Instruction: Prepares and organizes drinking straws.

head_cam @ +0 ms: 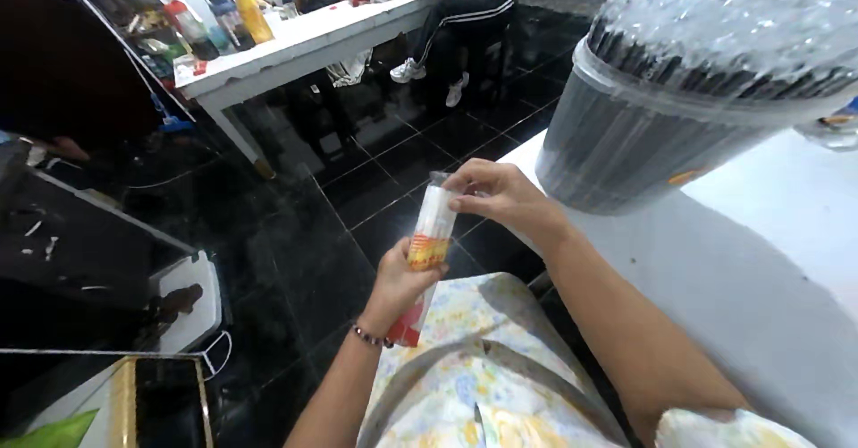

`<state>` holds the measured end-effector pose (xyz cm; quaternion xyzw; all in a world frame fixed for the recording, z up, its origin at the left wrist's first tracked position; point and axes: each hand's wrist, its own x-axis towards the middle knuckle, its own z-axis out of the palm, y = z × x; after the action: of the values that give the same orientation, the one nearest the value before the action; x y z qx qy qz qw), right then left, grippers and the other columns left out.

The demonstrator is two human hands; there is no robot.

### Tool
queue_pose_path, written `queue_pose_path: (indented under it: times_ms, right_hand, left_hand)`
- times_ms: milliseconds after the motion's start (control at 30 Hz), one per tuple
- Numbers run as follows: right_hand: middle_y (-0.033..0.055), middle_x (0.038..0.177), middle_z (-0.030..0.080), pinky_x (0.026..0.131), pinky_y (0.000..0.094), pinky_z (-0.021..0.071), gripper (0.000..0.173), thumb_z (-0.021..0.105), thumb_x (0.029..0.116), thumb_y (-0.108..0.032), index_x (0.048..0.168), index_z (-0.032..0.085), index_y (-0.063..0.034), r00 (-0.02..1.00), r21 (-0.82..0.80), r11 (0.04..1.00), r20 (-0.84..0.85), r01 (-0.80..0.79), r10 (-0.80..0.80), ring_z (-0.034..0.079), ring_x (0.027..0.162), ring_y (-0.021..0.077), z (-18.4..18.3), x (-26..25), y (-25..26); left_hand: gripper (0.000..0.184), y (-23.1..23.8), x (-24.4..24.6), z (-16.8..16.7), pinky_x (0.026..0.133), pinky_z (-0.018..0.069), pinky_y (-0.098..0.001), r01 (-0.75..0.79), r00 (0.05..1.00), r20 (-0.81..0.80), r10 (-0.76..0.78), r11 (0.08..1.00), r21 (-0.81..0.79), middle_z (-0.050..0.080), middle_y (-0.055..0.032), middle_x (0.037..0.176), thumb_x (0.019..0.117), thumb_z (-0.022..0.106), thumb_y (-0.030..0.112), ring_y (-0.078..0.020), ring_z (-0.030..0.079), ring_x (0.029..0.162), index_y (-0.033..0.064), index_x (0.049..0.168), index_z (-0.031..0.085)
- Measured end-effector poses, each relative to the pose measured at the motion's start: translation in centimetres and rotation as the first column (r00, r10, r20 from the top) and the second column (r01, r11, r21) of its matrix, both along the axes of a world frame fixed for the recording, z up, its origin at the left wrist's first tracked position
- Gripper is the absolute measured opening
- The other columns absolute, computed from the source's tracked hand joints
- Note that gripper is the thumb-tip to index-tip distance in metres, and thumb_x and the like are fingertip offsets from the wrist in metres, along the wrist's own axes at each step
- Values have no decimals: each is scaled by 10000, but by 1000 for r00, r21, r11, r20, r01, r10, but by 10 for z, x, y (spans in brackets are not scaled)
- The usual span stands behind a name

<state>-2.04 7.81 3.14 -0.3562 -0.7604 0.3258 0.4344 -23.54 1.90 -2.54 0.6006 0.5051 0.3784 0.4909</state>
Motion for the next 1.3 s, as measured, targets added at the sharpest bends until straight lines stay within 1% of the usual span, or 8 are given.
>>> queue_pose_path:
  times_ms: [100,267,467,567,733,1033,1167,1300]
  right_hand:
    - [62,988,673,764,195,574,90,720,911,-63,975,740,-3,996,15,996,-14,87,-86,656,866,55,-14,-12,-4]
    - [67,927,691,764,187,554,50,723,899,-36,901,743,10,995,17,996,-52,84,-83,647,849,46,-44,-29,-7]
    - [88,946,688,778,200,557,58,720,905,-29,918,737,25,997,16,999,-58,45,-44,649,857,64,-59,-44,-6]
    - [148,1067,721,842,271,586,132,713,905,-8,1022,762,26,999,86,996,-6,33,-32,698,952,154,-65,-48,-4]
    - [144,997,744,871,416,559,122,693,918,-37,984,788,-1,992,169,986,120,9,-30,698,938,267,-78,-50,-4]
    - [136,1004,758,895,435,562,119,685,917,-24,967,787,11,997,107,994,73,24,-32,711,963,252,-84,-46,-7]
    - [156,984,761,905,404,559,110,699,907,-24,938,787,34,998,92,995,30,47,-50,712,979,261,-69,-42,-13]
    - [108,798,728,798,298,560,95,740,854,-70,801,755,8,993,347,930,-19,119,-120,699,828,194,-61,-35,-13]
  left_hand:
    - [455,2,1,-15,833,569,-258,27,1000,5,-27,999,-28,695,-70,988,802,821,125,-73,676,887,-23,1180,615]
    - [440,5,-4,-26,806,584,-266,104,988,132,-85,984,-144,673,-62,984,882,733,102,-75,673,853,-35,1255,546]
    - [405,22,-13,-40,777,615,-322,182,929,358,-95,958,-220,709,-63,967,946,610,167,-135,708,812,16,1310,515]
    - [348,26,-11,-46,761,615,-315,175,917,391,-76,959,-224,713,-67,945,969,582,124,-134,707,793,16,1295,526]
    - [369,29,-9,-60,775,621,-345,162,921,385,-63,959,-231,714,-81,943,949,643,135,-156,712,796,0,1277,545]
    - [422,27,-5,-52,790,623,-342,99,947,320,-27,972,-211,706,-84,973,909,678,155,-155,713,836,-30,1264,546]
    - [654,28,-2,-51,790,628,-333,130,936,344,-73,981,-146,706,-36,999,810,779,336,-129,715,855,-17,1295,520]
    - [632,26,1,-45,764,635,-342,163,941,316,-117,979,-122,722,-50,974,793,766,309,-156,729,828,-11,1283,525]
